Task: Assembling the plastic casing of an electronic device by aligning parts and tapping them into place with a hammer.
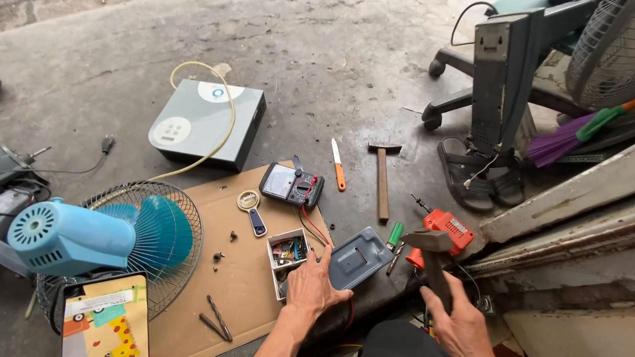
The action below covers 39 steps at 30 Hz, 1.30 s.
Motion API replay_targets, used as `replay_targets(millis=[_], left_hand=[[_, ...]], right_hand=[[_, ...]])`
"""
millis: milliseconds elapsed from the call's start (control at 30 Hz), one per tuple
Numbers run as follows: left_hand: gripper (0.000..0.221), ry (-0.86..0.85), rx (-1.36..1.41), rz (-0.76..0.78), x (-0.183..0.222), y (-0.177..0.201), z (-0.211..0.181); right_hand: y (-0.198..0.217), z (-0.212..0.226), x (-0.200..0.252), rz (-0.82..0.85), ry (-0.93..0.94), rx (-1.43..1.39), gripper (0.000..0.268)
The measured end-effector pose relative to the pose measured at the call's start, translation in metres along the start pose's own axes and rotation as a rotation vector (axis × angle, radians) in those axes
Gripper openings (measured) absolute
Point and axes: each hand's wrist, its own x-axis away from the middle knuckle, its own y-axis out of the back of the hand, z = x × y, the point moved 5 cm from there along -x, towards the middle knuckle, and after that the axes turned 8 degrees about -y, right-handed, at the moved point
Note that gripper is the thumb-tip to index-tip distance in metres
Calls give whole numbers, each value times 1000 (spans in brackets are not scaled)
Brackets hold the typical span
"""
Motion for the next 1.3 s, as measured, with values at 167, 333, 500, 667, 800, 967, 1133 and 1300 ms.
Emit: replay_targets(millis=[167, 333, 500, 667, 800, 967, 1133, 1300], left_hand=[[128, 4, 18, 76, -3, 6, -2], [129, -25, 4, 75, -6, 4, -3], [132, -44, 11, 8, -4, 5, -5], [132, -41, -6, -23, -5, 3, -6], [132, -43, -11, -23, -9, -1, -5], [128, -53, -50, -45, -12, -5, -5], [132, -48, -74, -6, -17, -10, -3], [131, -40, -93, 19, -18, -8, -5]], right_hand=[[-39, 19, -5, 91, 358, 220, 68], [-50, 29, 1, 165, 350, 230, 64], [-62, 14, -16, 85, 469, 292, 68], [-72, 7, -26, 115, 460, 410, 75], [-75, 7, -31, 36, 552, 383, 74], [-71, 22, -26, 167, 385, 433, 65], [-65, 26, -12, 152, 404, 320, 68], [-74, 22, -22, 154, 439, 419, 65]])
